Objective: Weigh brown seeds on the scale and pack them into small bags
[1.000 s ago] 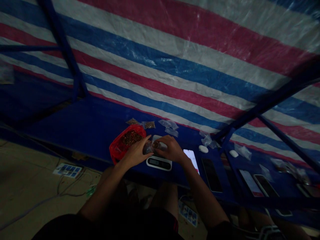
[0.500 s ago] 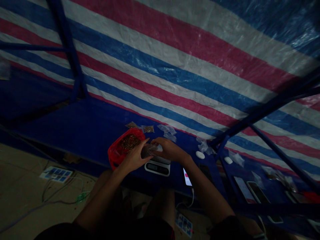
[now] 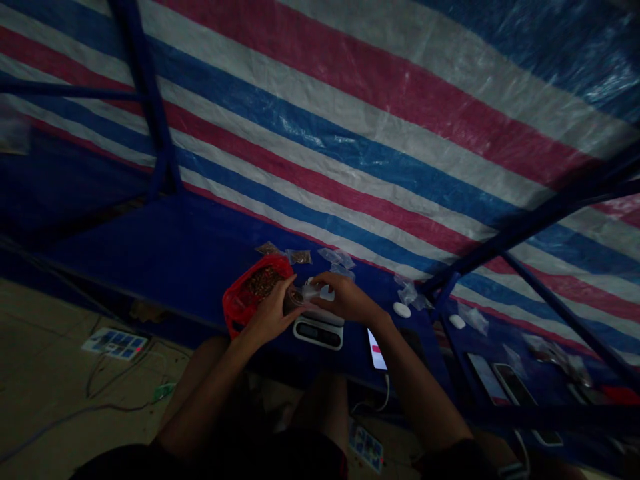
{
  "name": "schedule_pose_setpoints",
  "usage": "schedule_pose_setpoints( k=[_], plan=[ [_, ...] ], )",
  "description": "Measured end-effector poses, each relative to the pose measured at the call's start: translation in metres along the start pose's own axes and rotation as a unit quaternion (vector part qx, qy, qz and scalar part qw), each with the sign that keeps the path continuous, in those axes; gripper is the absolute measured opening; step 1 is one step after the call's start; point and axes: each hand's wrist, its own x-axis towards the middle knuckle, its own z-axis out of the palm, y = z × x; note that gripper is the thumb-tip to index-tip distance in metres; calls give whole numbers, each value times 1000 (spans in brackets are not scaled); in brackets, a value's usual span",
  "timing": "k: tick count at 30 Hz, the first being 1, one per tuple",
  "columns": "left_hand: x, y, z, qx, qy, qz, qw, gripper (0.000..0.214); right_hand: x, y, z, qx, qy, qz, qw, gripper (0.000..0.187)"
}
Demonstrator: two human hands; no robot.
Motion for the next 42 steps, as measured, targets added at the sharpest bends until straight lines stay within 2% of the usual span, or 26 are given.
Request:
schedule_pose_setpoints(
  k=[4,6,8,11,14,16,19,21,23,26,28,30,34,38,42],
  plan=[
    [-2,-2,3,-18,49,-14,999,79,-9,8,-1,14,38,21,999,49],
    [-2,-1,2,-36,73,-41,996,87,-16,17,0,19,51,38,998,44],
    [-2,1,0,-55,73,-77,993,86,-25,30,5,24,62,62,996,38],
    [0,5,-4,-65,33,-102,992,57,-40,52,17,22,73,102,992,33],
    [1,9,-8,-56,29,-81,995,37,-51,63,27,12,92,121,988,39],
    [2,14,-7,-41,49,-68,996,39,-54,58,29,-11,111,128,986,45],
    [3,24,-2,-18,65,-76,995,47,-52,31,26,-31,147,116,982,49],
    [3,31,4,-8,64,-95,993,48,-48,8,22,7,155,95,983,39],
    [3,37,9,-4,60,-115,991,47,-43,-13,21,45,138,76,986,28],
    [2,44,11,-8,52,-144,988,54,-39,-31,20,82,137,77,984,13],
    [1,48,7,-47,38,-146,987,63,-39,-35,18,97,143,86,981,12],
    [0,53,0,-130,14,-126,983,64,-40,-37,16,102,144,86,980,12],
    [-5,60,-11,-262,-14,-132,956,35,-41,-37,15,104,148,82,980,11],
    [-7,64,-14,-268,25,-161,950,40,-41,-40,24,126,141,101,977,12],
    [-8,66,-13,-273,51,-172,945,40,-43,-41,29,147,161,112,969,15]
  ],
)
